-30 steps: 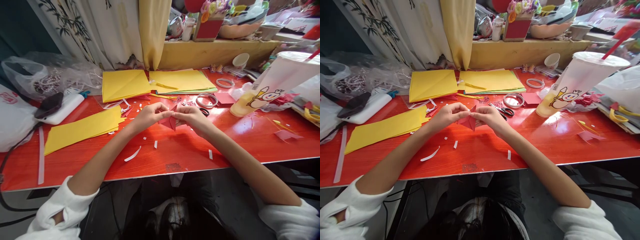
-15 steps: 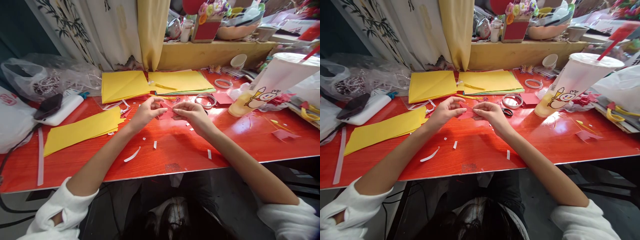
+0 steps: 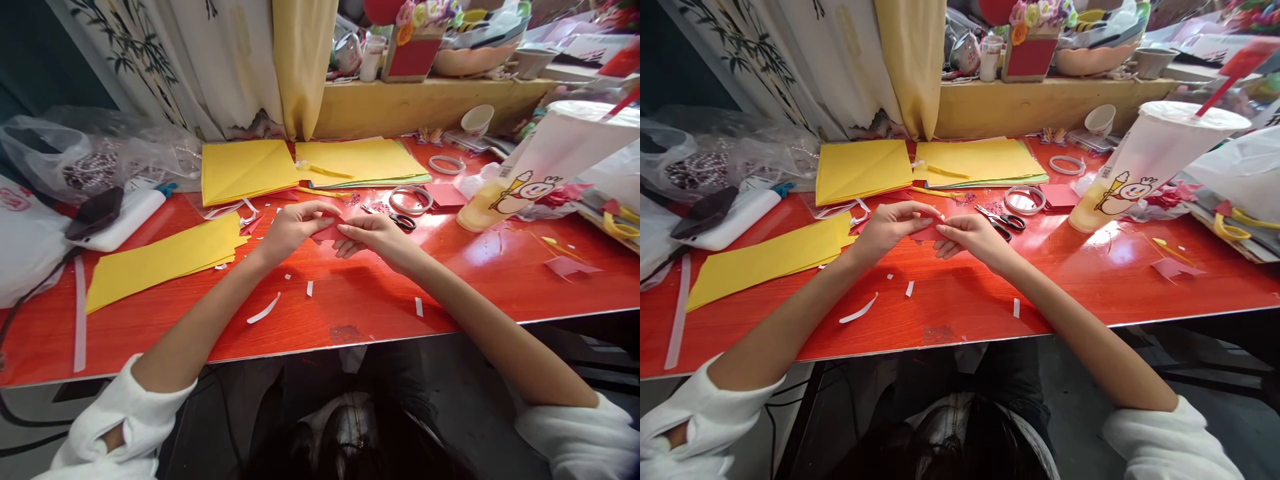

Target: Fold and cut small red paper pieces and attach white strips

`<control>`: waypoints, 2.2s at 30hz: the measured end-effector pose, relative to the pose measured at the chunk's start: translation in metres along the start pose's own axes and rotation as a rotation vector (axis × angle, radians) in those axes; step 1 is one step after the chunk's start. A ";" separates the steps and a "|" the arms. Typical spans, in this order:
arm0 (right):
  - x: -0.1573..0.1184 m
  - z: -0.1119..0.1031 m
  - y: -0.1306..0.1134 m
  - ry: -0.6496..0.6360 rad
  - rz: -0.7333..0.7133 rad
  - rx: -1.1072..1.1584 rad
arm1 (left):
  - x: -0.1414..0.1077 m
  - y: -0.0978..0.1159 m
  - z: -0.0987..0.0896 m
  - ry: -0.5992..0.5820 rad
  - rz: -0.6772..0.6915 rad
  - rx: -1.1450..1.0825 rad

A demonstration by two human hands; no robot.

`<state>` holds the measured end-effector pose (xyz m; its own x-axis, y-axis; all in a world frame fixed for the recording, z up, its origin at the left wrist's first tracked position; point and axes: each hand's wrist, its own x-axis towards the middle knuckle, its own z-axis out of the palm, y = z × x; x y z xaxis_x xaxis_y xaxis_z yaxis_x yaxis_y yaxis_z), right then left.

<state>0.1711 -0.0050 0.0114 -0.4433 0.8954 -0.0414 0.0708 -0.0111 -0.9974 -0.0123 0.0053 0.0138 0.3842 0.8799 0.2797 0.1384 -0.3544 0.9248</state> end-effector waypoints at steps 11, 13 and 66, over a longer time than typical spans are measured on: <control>0.000 0.000 -0.002 0.006 0.049 0.043 | -0.003 0.011 -0.002 -0.040 -0.136 -0.051; 0.001 -0.002 0.000 0.025 0.033 0.042 | -0.002 0.009 -0.002 -0.041 -0.128 -0.055; 0.002 -0.007 0.003 -0.044 -0.024 0.150 | -0.004 -0.005 0.010 0.016 0.089 0.191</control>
<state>0.1769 -0.0002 0.0086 -0.4819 0.8761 -0.0163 -0.0729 -0.0586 -0.9956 -0.0056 0.0005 0.0058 0.3886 0.8466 0.3638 0.2755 -0.4835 0.8308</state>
